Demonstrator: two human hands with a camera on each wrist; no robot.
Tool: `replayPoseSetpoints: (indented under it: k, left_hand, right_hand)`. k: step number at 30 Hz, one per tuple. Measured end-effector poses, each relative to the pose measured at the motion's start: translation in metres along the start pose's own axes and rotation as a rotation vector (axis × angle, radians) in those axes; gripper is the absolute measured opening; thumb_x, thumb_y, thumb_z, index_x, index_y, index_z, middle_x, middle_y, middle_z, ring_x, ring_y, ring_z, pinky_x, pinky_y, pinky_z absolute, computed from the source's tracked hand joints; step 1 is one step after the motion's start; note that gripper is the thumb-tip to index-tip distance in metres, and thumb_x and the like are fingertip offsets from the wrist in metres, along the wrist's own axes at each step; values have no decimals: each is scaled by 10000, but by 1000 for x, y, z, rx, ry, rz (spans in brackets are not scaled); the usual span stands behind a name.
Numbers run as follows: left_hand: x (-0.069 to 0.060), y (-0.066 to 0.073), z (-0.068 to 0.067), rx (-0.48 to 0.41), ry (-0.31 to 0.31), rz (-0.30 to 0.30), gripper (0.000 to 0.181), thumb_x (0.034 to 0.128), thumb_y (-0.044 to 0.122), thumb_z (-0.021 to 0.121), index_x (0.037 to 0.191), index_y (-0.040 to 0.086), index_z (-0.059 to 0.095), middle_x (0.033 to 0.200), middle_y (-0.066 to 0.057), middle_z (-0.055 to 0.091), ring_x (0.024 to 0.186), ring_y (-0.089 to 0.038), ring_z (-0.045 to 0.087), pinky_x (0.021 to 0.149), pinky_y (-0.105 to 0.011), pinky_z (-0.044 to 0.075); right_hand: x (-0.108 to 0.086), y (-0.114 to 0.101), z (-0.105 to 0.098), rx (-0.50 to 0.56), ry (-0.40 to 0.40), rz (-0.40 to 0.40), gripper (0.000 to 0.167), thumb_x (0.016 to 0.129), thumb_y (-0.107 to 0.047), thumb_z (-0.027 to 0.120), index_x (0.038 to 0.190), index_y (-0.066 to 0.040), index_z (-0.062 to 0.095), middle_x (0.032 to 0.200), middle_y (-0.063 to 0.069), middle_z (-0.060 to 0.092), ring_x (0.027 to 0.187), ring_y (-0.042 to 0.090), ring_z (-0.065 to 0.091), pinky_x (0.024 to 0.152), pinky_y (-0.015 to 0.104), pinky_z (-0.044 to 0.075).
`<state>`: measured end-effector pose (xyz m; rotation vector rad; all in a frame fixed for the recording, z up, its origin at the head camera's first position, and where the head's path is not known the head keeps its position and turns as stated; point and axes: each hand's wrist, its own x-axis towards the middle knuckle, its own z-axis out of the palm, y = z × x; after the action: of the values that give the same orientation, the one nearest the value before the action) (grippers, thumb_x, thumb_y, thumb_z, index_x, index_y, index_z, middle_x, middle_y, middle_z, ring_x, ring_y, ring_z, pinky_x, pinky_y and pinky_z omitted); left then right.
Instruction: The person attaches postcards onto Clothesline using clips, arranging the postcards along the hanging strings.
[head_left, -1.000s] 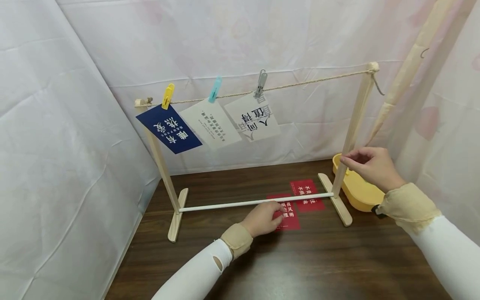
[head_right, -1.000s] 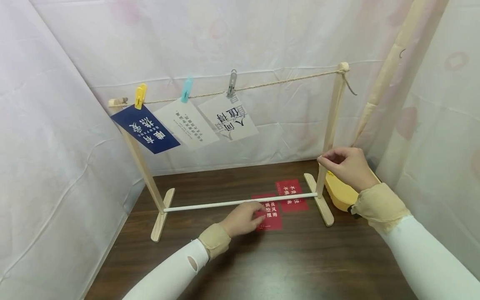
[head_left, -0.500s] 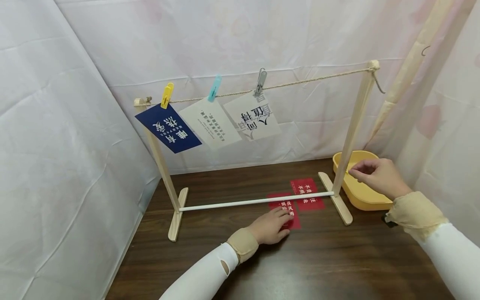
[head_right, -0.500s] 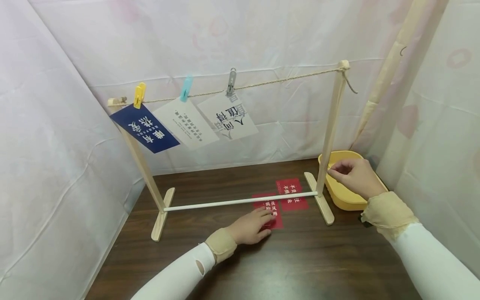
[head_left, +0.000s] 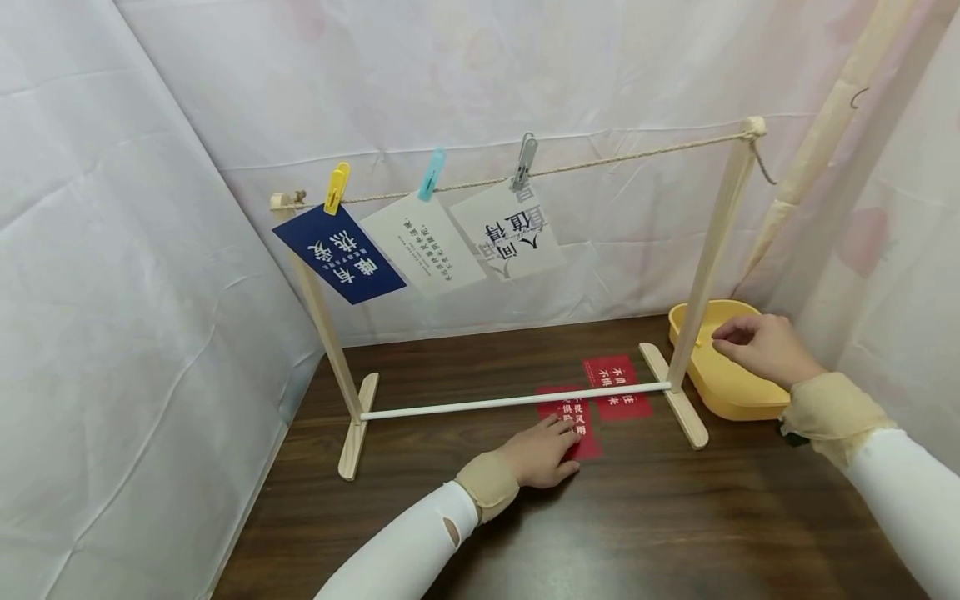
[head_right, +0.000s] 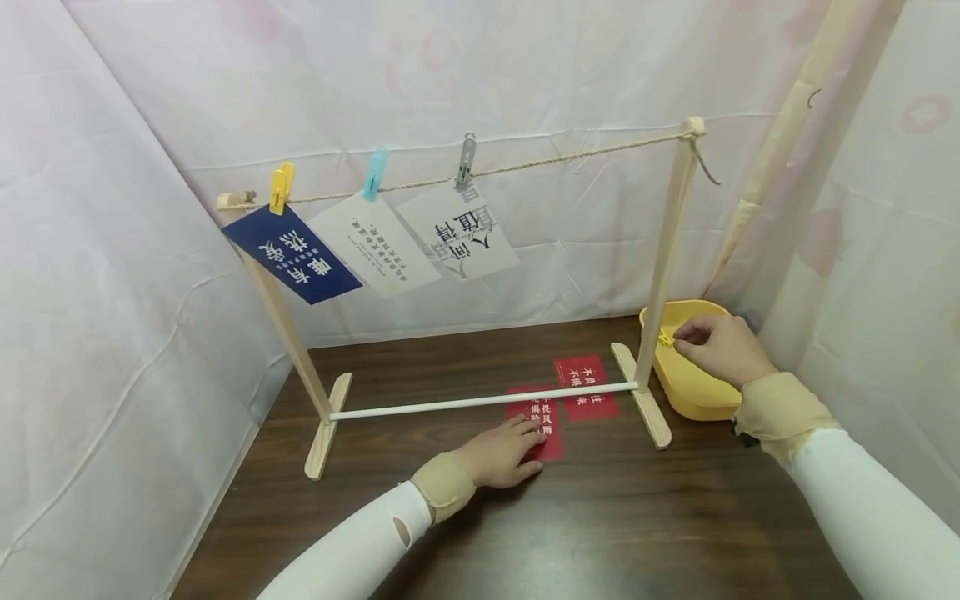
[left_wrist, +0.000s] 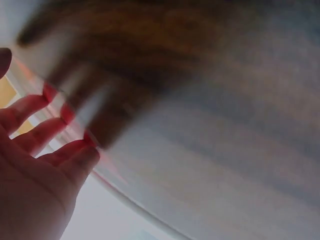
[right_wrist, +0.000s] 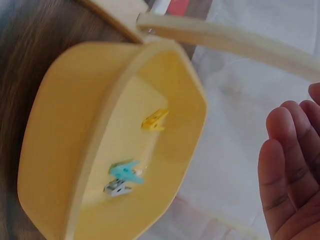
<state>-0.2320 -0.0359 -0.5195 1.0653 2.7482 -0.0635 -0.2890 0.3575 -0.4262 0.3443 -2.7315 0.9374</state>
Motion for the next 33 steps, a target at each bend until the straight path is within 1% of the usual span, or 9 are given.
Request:
replayPoseSetpoints:
  k: [5, 9, 15, 19, 21, 23, 26, 29, 33]
  left_hand:
    - [0, -4, 2, 44, 55, 16, 379, 1085, 464, 644, 1332, 185, 712, 1430, 2, 648, 1395, -201, 585, 1160, -295, 505]
    - [-1, -9, 7, 58, 94, 27, 289, 1057, 464, 691, 1121, 182, 708, 1253, 19, 678, 1254, -175, 632, 1070, -284, 549]
    - [-8, -16, 9, 31, 130, 59, 240, 1018, 409, 758, 1006, 195, 650, 1048, 63, 646, 1078, -131, 625, 984, -255, 545]
    - [-12, -20, 6, 18, 142, 120, 216, 1002, 358, 785, 914, 216, 648, 901, 111, 597, 905, -65, 559, 903, -218, 506]
    - [-13, -22, 5, 12, 140, 146, 189, 977, 336, 810, 917, 219, 674, 882, 127, 599, 870, -39, 537, 892, -199, 490]
    - [-14, -23, 2, -18, 122, 153, 176, 943, 313, 847, 1005, 204, 724, 931, 123, 639, 887, -22, 558, 911, -184, 495]
    - [-17, -23, -4, -61, 79, 104, 408, 900, 325, 897, 1246, 189, 731, 1149, 77, 690, 1048, -35, 622, 979, -192, 525]
    - [-18, -23, -9, -83, 37, -3, 684, 861, 402, 934, 1443, 187, 646, 1346, 20, 667, 1224, -104, 636, 1034, -260, 557]
    - [-21, -22, -16, -73, -1, -145, 873, 791, 496, 966, 1500, 148, 594, 1362, -19, 681, 1261, -176, 645, 1004, -358, 595]
  right_hand:
    - [13, 8, -4, -56, -48, 10, 208, 1003, -174, 739, 1063, 18, 792, 886, 93, 803, 712, 20, 639, 626, 256, 508]
    - [23, 12, -6, -100, -89, 18, 231, 1005, -186, 722, 1070, 27, 782, 900, 108, 802, 726, 118, 667, 643, 301, 519]
    - [37, 20, -4, -146, -141, 49, 232, 1002, -205, 715, 1069, 9, 774, 937, 124, 804, 737, 155, 664, 677, 357, 522]
    - [46, 27, -1, -181, -175, 57, 235, 996, -199, 713, 1078, 16, 759, 967, 155, 793, 763, 220, 689, 718, 426, 547]
    - [51, 31, 1, -208, -188, 49, 238, 985, -190, 715, 1084, 23, 750, 991, 184, 789, 801, 267, 705, 740, 474, 560]
    - [56, 34, 3, -227, -203, 42, 242, 974, -179, 710, 1093, 30, 740, 1011, 208, 784, 829, 307, 712, 742, 509, 564]
    - [63, 39, 7, -243, -218, 32, 250, 952, -160, 701, 1102, 37, 732, 1016, 219, 779, 845, 333, 711, 736, 514, 564]
    - [70, 44, 12, -247, -219, 9, 254, 914, -123, 688, 1105, 36, 741, 1011, 220, 781, 856, 338, 703, 740, 507, 559]
    - [77, 54, 20, -278, -221, -58, 251, 860, -75, 704, 1089, 5, 772, 1020, 203, 802, 894, 360, 724, 790, 532, 576]
